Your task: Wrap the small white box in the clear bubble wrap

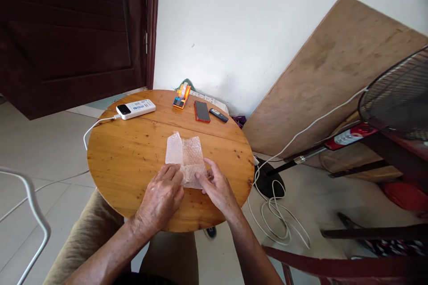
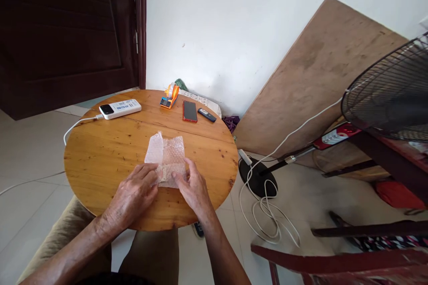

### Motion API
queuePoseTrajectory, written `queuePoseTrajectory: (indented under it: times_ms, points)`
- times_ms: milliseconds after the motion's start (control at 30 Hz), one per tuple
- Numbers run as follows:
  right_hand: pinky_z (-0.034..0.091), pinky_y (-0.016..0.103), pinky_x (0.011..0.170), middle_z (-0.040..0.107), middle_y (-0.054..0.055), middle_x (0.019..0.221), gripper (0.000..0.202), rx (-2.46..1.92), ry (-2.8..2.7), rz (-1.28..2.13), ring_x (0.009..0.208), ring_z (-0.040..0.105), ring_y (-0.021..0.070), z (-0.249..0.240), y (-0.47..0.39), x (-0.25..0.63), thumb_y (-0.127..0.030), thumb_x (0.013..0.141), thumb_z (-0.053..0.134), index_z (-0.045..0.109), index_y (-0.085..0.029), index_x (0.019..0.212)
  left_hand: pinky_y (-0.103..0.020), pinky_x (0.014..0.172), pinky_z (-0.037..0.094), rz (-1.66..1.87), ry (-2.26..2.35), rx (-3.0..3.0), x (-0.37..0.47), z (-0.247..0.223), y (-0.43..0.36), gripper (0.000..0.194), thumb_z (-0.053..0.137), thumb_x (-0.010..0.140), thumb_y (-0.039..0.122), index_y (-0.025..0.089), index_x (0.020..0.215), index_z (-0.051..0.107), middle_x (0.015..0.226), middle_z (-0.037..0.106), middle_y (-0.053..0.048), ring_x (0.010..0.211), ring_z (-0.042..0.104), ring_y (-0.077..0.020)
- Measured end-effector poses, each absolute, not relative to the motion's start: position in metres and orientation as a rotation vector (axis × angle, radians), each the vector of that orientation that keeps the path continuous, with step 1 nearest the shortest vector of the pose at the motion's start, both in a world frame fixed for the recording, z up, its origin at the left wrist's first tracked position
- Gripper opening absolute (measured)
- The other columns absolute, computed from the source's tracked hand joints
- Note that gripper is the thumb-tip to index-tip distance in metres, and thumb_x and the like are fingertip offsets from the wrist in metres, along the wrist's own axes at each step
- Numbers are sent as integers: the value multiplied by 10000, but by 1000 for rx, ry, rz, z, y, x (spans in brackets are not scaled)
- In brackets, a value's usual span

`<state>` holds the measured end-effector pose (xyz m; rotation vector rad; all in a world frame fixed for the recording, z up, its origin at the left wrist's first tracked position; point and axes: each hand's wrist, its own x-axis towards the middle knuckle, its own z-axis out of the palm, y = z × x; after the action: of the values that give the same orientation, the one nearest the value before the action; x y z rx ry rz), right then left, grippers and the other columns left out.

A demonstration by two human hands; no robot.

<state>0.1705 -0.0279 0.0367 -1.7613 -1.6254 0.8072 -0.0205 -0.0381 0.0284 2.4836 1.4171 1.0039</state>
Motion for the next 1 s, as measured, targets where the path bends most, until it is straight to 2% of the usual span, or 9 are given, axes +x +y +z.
queuePoseTrajectory:
  times_ms: [100,233,333,433,500,700,833,900,1000]
  points:
    - [409,250,568,518,-39,698,496,-1732,-1597,808,616,514,141,33,-22,168,-458,835,588,531,-206,1258,-442,961,514,989,1416,2524,-23,28,-36,193,519,784,34,181,891,583,1142,657,-101,1112,558,-275]
    - [351,226,526,450,-71,628,429,-1662,-1546,793,555,437,118,26,-14,161,-344,785,594,541,-183,1179,-461,939,504,906,1412,2587,-26,31,-33,214,528,772,33,177,915,594,1144,664,-81,1078,547,-285]
    - [317,215,505,435,-82,607,434,-1626,-1528,764,526,399,108,22,-12,157,-263,755,569,537,-185,1181,-454,925,504,851,1397,2621,-28,33,-32,206,529,772,28,178,895,598,1149,661,-80,1059,540,-285]
    - [306,212,493,427,-90,588,460,-1624,-1522,744,504,384,103,25,-13,154,-236,745,559,532,-188,1202,-456,906,510,847,1389,2645,-28,34,-32,252,542,783,37,173,985,611,1162,659,-81,1055,533,-289]
    - [324,213,500,443,-89,585,468,-1616,-1510,750,501,402,104,29,-13,153,-234,750,559,527,-191,1214,-456,894,514,863,1383,2671,-28,34,-33,274,547,799,46,181,1027,617,1168,658,-76,1051,533,-289]
    - [381,222,521,570,-58,646,528,-1616,-1480,761,525,477,114,31,-14,152,-247,766,577,496,-195,1285,-441,861,523,875,1405,2729,-27,35,-33,226,554,822,59,196,979,642,1153,662,-72,1034,542,-289]
    - [455,245,591,663,6,815,587,-1637,-1486,786,667,585,151,25,-13,156,-332,792,634,467,-197,1338,-435,861,522,871,1410,2745,-27,35,-33,214,564,831,73,196,986,646,1157,662,-73,1033,546,-285]
    - [476,260,612,673,34,897,607,-1656,-1510,805,733,611,172,22,-12,160,-367,798,647,468,-201,1353,-437,867,520,871,1410,2749,-27,35,-33,211,568,830,74,194,982,650,1157,663,-74,1039,543,-286]
    - [481,269,606,659,28,874,582,-1666,-1551,822,728,604,179,19,-10,161,-324,793,638,494,-215,1347,-436,859,520,863,1408,2746,-27,34,-33,201,564,832,73,193,965,655,1154,663,-75,1031,544,-281]
